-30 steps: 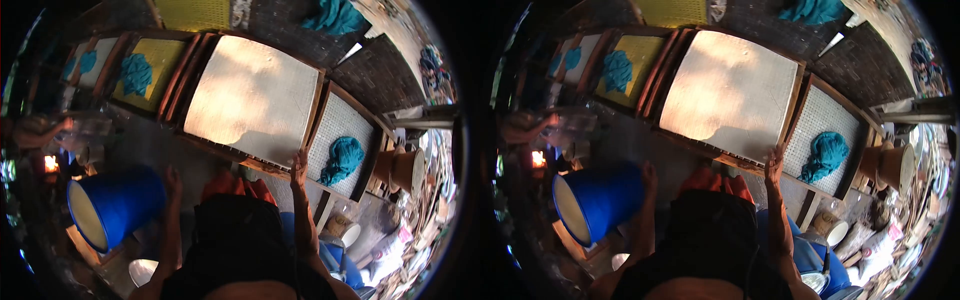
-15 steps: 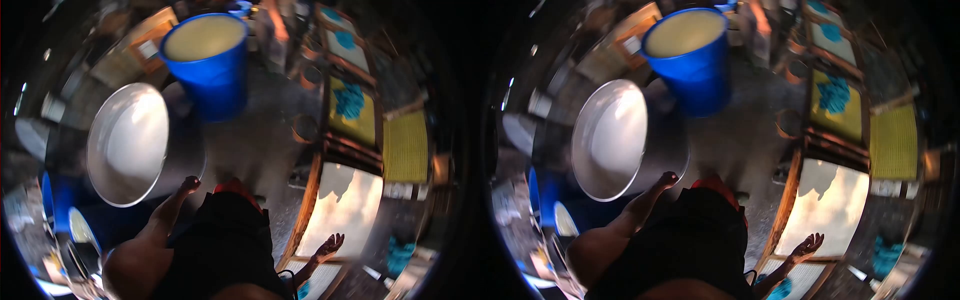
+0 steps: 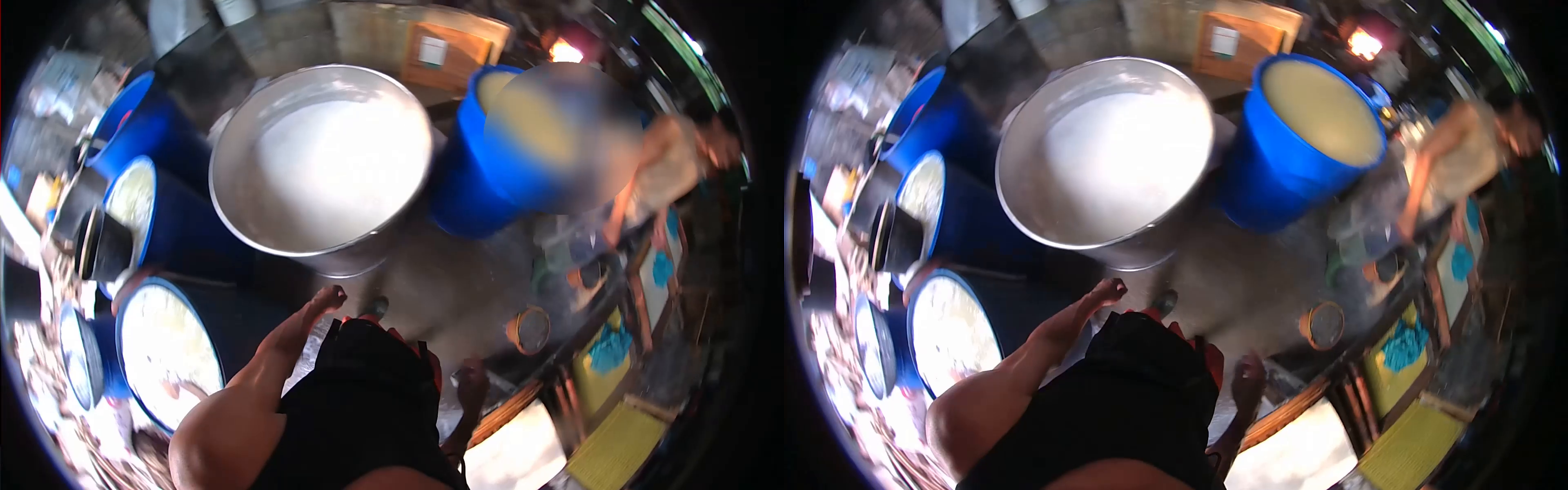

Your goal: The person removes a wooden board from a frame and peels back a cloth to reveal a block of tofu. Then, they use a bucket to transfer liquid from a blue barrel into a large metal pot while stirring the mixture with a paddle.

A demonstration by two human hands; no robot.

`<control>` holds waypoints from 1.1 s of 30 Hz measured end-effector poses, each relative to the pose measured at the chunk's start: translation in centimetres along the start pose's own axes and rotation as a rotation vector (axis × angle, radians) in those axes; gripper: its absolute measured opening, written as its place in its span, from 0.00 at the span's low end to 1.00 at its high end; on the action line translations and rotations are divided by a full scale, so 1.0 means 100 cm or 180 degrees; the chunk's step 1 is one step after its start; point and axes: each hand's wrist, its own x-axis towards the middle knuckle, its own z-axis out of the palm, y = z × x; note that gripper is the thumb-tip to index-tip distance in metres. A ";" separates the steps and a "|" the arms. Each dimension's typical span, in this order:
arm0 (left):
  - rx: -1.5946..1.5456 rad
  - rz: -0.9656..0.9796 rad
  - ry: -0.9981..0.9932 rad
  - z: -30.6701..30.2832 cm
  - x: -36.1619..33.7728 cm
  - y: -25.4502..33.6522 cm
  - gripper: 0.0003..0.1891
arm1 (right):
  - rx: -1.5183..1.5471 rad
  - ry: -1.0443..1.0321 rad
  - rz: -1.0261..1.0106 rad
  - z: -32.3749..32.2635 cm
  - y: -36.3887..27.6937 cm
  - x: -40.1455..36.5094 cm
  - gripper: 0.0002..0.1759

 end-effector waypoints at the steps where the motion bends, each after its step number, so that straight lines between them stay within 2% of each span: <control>1: -0.0179 -0.0142 0.0250 0.000 -0.001 -0.009 0.15 | 0.0175 -0.0537 0.0071 0.005 -0.017 0.013 0.19; 2: -0.0299 -0.0324 0.0214 -0.007 -0.005 -0.013 0.16 | 0.0324 -0.1083 0.0155 0.007 -0.034 0.025 0.22; 3: -0.0324 -0.0349 0.0376 -0.007 -0.010 -0.019 0.15 | 0.0266 -0.1230 0.0038 0.009 -0.048 0.036 0.22; 5: -0.0488 -0.0551 0.0601 0.011 -0.038 -0.026 0.15 | 0.0630 -0.2025 -0.0125 0.005 -0.066 0.050 0.25; 7: -0.1160 -0.0328 0.1360 0.020 -0.075 -0.017 0.15 | 0.0198 -0.2325 -0.0505 0.009 -0.050 0.063 0.26; 8: -0.1193 -0.0365 0.1312 0.024 -0.095 -0.008 0.16 | -0.0191 -0.2427 -0.0809 0.011 -0.048 0.073 0.26; 10: -0.1499 -0.0645 0.1443 0.037 -0.145 0.016 0.18 | -0.0431 -0.2664 -0.0854 0.010 -0.038 0.091 0.26; 13: -0.2155 -0.0874 0.1423 0.069 -0.215 0.023 0.19 | -0.0794 -0.2800 -0.1164 0.016 -0.020 0.121 0.27; 15: -0.1793 -0.0927 0.1450 0.080 -0.250 0.019 0.18 | -0.1000 -0.2762 -0.1330 0.024 -0.003 0.140 0.27; 17: -0.1823 -0.1041 0.1530 0.075 -0.277 0.018 0.18 | -0.0957 -0.2808 -0.1210 0.025 -0.014 0.148 0.26; 19: -0.2029 -0.0818 0.1808 0.069 -0.297 0.016 0.17 | -0.0941 -0.2949 -0.1204 0.032 -0.035 0.147 0.25; 21: -0.2089 -0.0832 0.2041 0.046 -0.318 0.028 0.16 | -0.0332 -0.2496 -0.0972 0.045 -0.024 0.140 0.24; 23: -0.2110 -0.0765 0.2331 0.013 -0.339 0.041 0.12 | -0.0137 -0.2602 -0.1157 0.068 -0.017 0.135 0.23; 26: -0.1488 -0.0569 0.3361 -0.035 -0.374 0.048 0.07 | -0.0210 -0.2869 -0.1194 0.088 -0.055 0.107 0.24; 28: -0.1108 -0.0858 0.4218 -0.069 -0.405 0.039 0.09 | -0.0176 -0.3164 -0.1406 0.096 -0.101 0.095 0.24; 30: -0.1375 -0.1474 0.4494 -0.094 -0.434 0.010 0.08 | -0.0130 -0.3282 -0.1583 0.116 -0.126 0.094 0.23; 33: -0.1023 -0.2084 0.5138 -0.100 -0.464 -0.063 0.07 | -0.0219 -0.3218 -0.2036 0.139 -0.196 0.090 0.21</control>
